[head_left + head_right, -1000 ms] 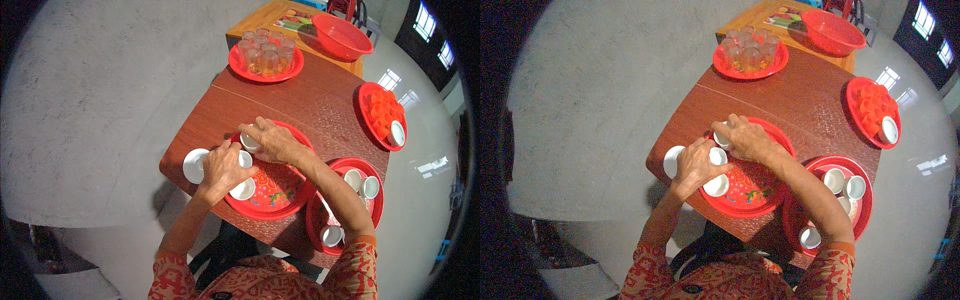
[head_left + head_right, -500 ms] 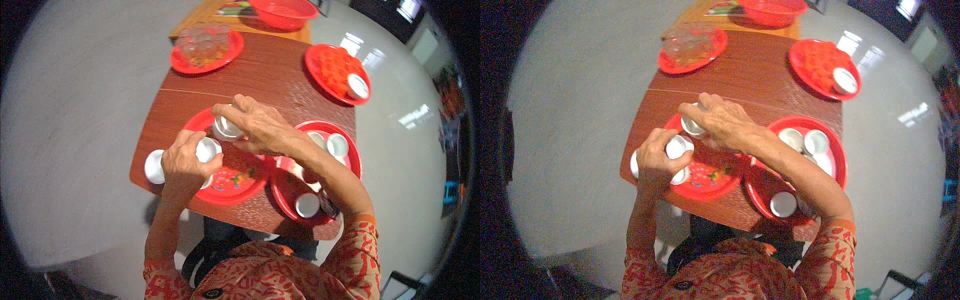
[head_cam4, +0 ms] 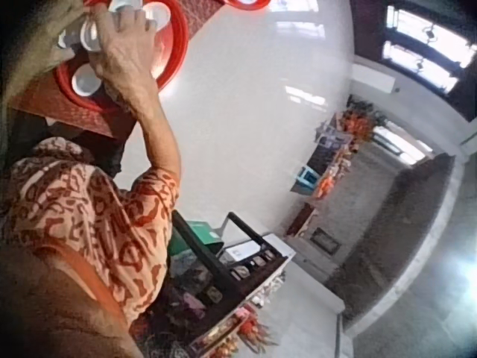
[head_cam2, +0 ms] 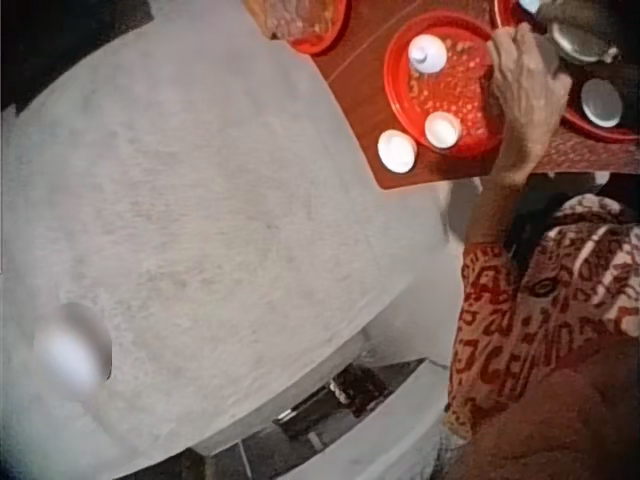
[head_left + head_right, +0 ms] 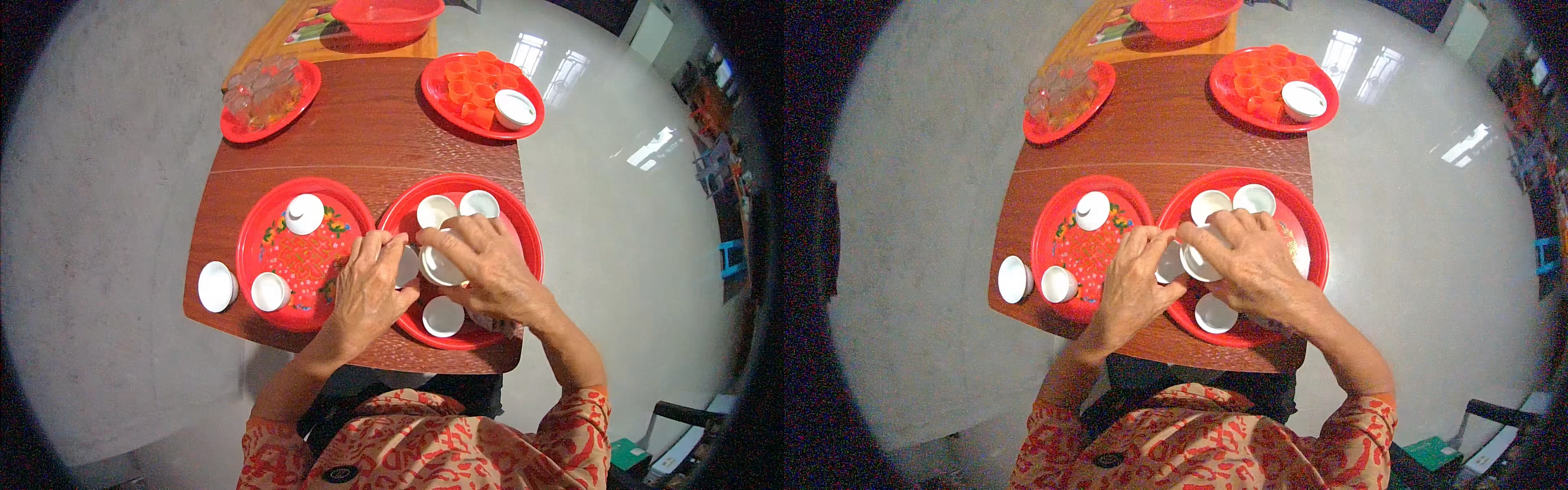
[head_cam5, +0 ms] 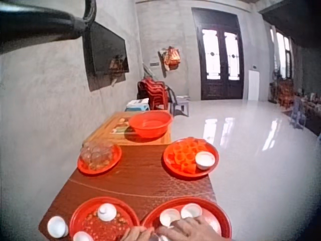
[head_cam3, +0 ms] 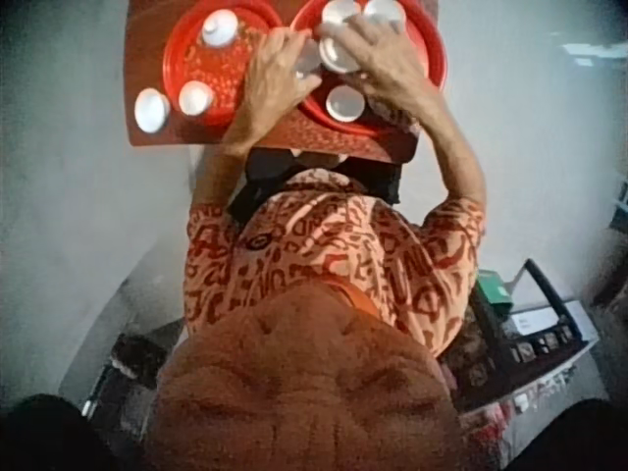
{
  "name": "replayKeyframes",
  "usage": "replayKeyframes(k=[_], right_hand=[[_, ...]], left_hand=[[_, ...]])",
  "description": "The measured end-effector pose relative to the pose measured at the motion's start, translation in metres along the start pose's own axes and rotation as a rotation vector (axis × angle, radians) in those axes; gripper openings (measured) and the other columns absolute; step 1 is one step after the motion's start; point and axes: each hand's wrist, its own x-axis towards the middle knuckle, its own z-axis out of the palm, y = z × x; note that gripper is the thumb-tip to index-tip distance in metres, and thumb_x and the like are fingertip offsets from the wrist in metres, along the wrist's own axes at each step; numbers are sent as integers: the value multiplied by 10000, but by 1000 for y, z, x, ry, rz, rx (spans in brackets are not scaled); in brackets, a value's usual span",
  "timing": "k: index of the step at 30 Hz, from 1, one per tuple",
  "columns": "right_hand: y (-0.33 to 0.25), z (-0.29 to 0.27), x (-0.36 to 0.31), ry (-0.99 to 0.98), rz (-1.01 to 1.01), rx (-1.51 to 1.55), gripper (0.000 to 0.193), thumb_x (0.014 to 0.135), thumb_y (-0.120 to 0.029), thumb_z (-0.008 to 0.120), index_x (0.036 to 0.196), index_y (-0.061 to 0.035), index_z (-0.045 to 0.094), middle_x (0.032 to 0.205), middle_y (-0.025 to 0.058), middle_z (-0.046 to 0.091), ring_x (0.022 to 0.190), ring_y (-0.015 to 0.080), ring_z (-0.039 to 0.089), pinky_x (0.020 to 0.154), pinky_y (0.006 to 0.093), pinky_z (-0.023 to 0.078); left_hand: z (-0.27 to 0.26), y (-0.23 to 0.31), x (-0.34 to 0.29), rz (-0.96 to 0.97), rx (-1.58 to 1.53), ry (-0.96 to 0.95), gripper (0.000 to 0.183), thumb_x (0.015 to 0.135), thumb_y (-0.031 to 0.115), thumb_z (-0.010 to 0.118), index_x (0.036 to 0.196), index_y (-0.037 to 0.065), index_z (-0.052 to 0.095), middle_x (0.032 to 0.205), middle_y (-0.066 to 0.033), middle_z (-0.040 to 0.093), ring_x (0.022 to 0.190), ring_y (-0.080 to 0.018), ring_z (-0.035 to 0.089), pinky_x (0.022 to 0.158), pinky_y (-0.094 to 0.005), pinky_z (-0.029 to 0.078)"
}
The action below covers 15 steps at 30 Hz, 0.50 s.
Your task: The person wipes small white cups with a cloth, handling them one by one. They pick up each cup from a red tray, wipe the interior and exterior surfaces, and place the cleaned cup onto a separate red tray. The person also wipes the surface of the tray itself during the process.
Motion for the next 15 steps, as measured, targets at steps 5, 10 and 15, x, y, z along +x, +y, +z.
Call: replayKeyframes(k=[5,10,15], right_hand=[[3,19,-10,-14,-6,-20,783,550,-136,798,1266,-190,486,1027,70,532,1014,282,496,821,445,366],[5,24,-14,-44,-22,-86,771,538,-156,810,1242,-183,497,1054,71,540,1035,278,488,831,444,346],[7,24,-8,-80,-15,-43,765,548,-198,823,1237,-167,491,1049,88,541,1042,284,485,850,461,340]], left_hand=[[6,-6,3,6,35,-70,570,634,37,719,1168,-2,521,1081,-153,505,1016,-334,511,839,-421,483],[11,-13,14,46,9,-100,575,640,27,715,1181,-10,522,1114,-168,539,1040,-351,516,882,-426,447],[19,-23,21,73,-60,-100,584,652,12,707,1197,18,497,1159,-170,532,1079,-364,509,903,-433,444]])
